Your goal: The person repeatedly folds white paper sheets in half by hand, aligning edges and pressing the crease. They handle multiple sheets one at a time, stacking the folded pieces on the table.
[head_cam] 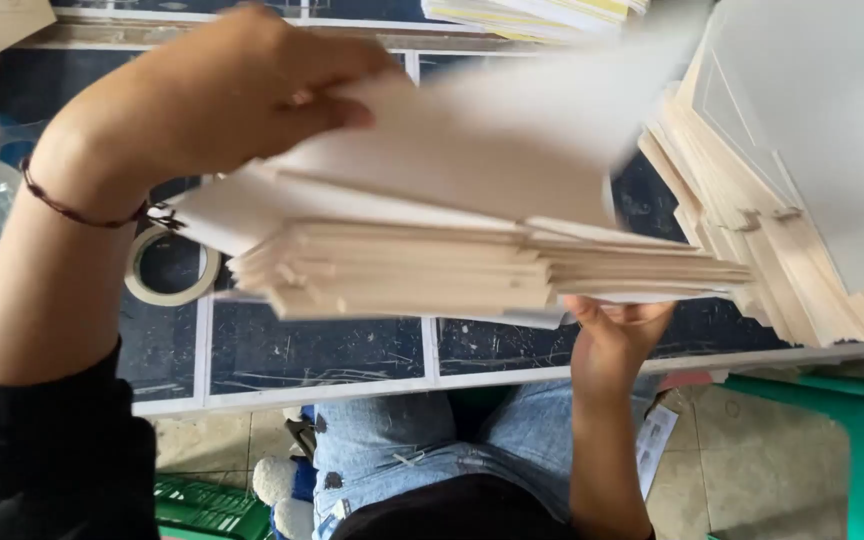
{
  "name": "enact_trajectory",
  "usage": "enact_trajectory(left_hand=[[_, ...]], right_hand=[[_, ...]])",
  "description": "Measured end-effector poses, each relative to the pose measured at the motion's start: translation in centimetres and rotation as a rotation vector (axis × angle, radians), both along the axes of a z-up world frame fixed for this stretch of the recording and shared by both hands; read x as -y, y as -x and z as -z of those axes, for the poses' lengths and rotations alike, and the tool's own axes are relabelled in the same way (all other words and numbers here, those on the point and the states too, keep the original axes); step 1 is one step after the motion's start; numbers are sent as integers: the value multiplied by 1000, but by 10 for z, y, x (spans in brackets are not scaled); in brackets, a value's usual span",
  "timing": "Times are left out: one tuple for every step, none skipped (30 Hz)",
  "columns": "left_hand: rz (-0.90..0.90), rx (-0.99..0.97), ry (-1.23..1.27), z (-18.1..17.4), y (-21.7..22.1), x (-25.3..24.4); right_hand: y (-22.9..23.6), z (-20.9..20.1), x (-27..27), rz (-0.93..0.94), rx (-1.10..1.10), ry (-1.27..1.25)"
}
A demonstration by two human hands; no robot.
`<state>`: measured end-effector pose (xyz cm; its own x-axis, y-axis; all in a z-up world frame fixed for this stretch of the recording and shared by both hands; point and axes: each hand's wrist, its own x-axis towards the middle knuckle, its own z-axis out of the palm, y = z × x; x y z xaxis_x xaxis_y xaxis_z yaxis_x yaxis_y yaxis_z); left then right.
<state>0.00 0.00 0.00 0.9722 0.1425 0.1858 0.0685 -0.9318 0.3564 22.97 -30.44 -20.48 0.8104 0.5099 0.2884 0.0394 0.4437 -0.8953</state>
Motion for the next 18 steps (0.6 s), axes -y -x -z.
enact_trajectory(left_hand=[[7, 2, 0, -7, -9, 11], [43, -130, 125, -13, -18, 22], [81, -265, 257, -19, -26, 35], [85, -267, 260, -31, -29, 55], [-21, -526, 272, -44, -32, 74], [-128, -786, 277, -57, -36, 94], [-123, -789, 276, -34, -28, 98], [-114, -543, -153, -12, -20, 102], [-89, -267, -561, 11, -11, 107], [-84, -267, -558, 18, -14, 111], [-116, -230, -581, 23, -16, 114], [-148, -192, -604, 28, -18, 118], [-144, -195, -607, 30, -22, 120], [-113, -110, -541, 32, -26, 122], [-80, -24, -464, 36, -30, 127], [-72, -25, -456, 40, -32, 132], [-43, 36, -469, 43, -36, 137], [-14, 98, -482, 46, -40, 141]], right_hand=[[-2, 5, 3, 7, 2, 0], [-3, 10, 6, 1, 4, -13], [-3, 15, 10, -9, 3, -22], [0, 10, 10, -5, 1, -19], [2, 5, 9, 30, 52, 7], [4, 1, 8, 64, 103, 33], [4, -1, 8, 70, 101, 34], [4, -2, 9, 42, 129, 40], [4, -3, 10, 13, 160, 49], [-8, 3, 18, 17, 159, 52], [-19, 10, 22, 10, 263, 112], [-30, 17, 26, 3, 367, 171], [-29, 14, 22, 6, 362, 170], [-28, 11, 18, -49, 336, 95], [-27, 8, 19, -102, 310, 32], [-27, 5, 20, -96, 306, 41], [-29, 1, 17, -179, 274, -65], [-31, -3, 14, -262, 241, -171]])
